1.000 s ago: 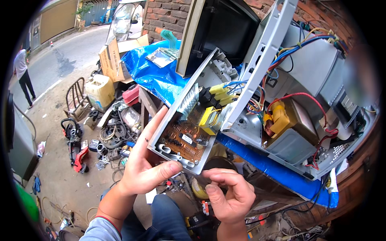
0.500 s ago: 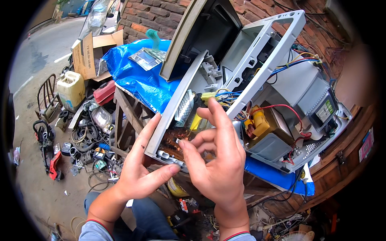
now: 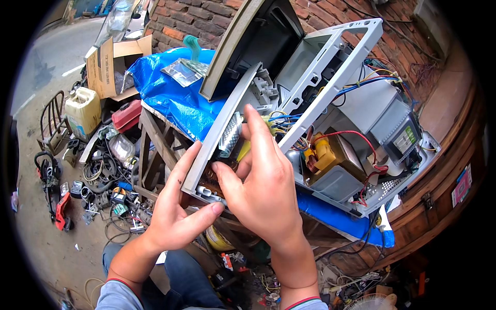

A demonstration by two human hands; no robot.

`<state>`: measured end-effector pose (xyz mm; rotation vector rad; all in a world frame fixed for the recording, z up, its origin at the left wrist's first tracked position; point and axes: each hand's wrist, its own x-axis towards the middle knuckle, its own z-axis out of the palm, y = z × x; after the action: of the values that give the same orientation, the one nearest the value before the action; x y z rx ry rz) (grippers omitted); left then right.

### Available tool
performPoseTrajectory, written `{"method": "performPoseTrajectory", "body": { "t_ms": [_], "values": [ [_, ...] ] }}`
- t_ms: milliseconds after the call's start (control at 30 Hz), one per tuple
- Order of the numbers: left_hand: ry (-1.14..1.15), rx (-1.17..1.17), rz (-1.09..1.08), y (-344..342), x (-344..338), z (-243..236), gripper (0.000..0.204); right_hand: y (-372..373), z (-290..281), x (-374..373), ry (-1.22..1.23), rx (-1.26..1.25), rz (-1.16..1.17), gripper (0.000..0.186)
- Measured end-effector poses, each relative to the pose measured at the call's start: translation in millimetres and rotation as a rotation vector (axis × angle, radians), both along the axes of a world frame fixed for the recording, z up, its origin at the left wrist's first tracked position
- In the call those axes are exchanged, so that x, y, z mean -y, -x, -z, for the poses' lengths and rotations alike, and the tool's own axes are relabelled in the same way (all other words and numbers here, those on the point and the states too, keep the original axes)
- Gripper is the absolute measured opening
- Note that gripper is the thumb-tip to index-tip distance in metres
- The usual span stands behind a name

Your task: The person repeatedly inserts and removes a small circuit board into a slot on a larger electronic chassis, adjusting its position and orientation multiple times. The hands manipulate the board and chassis without visible tools, while another person stands nearby in the background.

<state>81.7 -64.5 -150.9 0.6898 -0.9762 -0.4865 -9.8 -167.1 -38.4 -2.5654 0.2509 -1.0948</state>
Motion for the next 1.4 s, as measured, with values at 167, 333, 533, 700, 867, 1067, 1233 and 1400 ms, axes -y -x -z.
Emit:
{"method": "performPoseTrajectory", "body": {
  "t_ms": [167, 333, 533, 700, 867, 1067, 1233, 1400],
  "values": [
    [0.018, 0.023, -0.040, -1, 0, 2, 0.095, -3, 2, 5, 0.033, 0.008, -0.037, 0.082],
    [0.048, 0.094, -0.100, -4, 4, 5, 0.096, -2, 2, 10, 0.043, -0.006, -0.086, 0.077],
    [0.006, 0.033, -0.036, -3, -1, 0, 0.096, -5, 1, 10, 0.086, -0.021, -0.099, 0.072],
    [0.004, 0.036, -0.023, -2, 0, 1, 0.096, -6, 2, 8, 0.037, 0.009, -0.147, 0.068],
    [0.020, 0.043, -0.021, -3, -1, 2, 0.096, -3, -1, 6, -0.054, -0.035, -0.163, 0.071],
    [0.016, 0.061, -0.031, -3, -1, 3, 0.095, -3, 0, 11, -0.088, -0.024, -0.202, 0.070],
    [0.020, 0.079, -0.042, -3, 0, 4, 0.095, -1, -3, 10, -0.110, -0.050, -0.186, 0.069],
    [0.035, 0.099, -0.097, -6, 1, 3, 0.096, -2, 2, 4, -0.081, -0.002, -0.127, 0.069]
  ]
}}
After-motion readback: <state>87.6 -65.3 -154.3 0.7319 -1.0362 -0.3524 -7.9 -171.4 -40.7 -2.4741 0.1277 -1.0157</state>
